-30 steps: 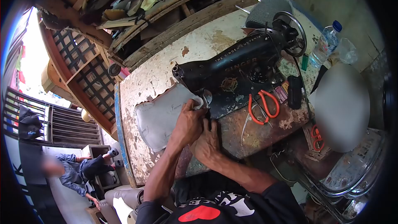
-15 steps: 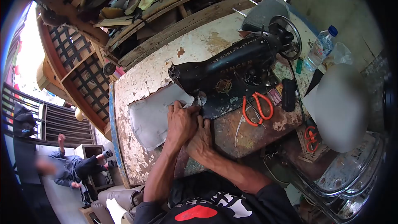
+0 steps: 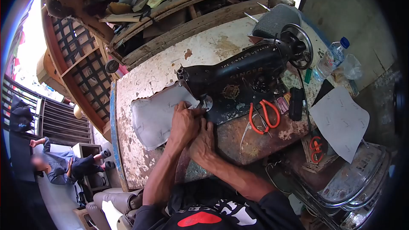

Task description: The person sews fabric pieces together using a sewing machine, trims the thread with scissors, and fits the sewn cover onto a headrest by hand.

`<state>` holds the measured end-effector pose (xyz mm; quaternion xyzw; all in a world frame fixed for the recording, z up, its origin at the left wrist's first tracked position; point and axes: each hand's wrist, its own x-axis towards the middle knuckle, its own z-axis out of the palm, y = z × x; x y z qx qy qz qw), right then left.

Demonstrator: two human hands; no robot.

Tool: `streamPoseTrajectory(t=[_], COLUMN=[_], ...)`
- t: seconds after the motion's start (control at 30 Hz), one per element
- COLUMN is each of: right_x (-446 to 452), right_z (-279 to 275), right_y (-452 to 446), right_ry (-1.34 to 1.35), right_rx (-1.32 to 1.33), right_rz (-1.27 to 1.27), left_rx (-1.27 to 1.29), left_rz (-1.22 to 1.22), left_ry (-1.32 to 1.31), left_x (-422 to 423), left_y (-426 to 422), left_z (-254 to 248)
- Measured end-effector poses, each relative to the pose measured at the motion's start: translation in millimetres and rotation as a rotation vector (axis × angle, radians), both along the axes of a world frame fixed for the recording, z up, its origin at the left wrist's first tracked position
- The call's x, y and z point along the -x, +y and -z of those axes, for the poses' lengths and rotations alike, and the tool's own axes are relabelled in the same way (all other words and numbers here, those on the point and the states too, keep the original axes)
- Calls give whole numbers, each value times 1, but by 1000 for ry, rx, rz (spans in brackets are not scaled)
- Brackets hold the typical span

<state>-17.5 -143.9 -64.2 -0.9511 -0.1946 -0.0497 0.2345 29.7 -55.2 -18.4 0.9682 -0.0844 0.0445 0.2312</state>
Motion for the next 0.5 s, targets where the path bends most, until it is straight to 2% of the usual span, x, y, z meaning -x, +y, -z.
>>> streamPoseTrajectory(t=[0.13, 0.4, 0.5], right_x=[-2, -2, -4], right_z=[2, 11, 14], right_y=[0, 3, 4], right_ry=[-30, -27, 13], right_rx=[-55, -87, -95], right_rz=[2, 15, 37], left_rx=[-76, -3, 49], left_rz=[14, -27, -15], left_ry=[-45, 38, -25], left_x=[-4, -2, -3], left_y=[4, -1, -1], left_z=[5, -7, -1])
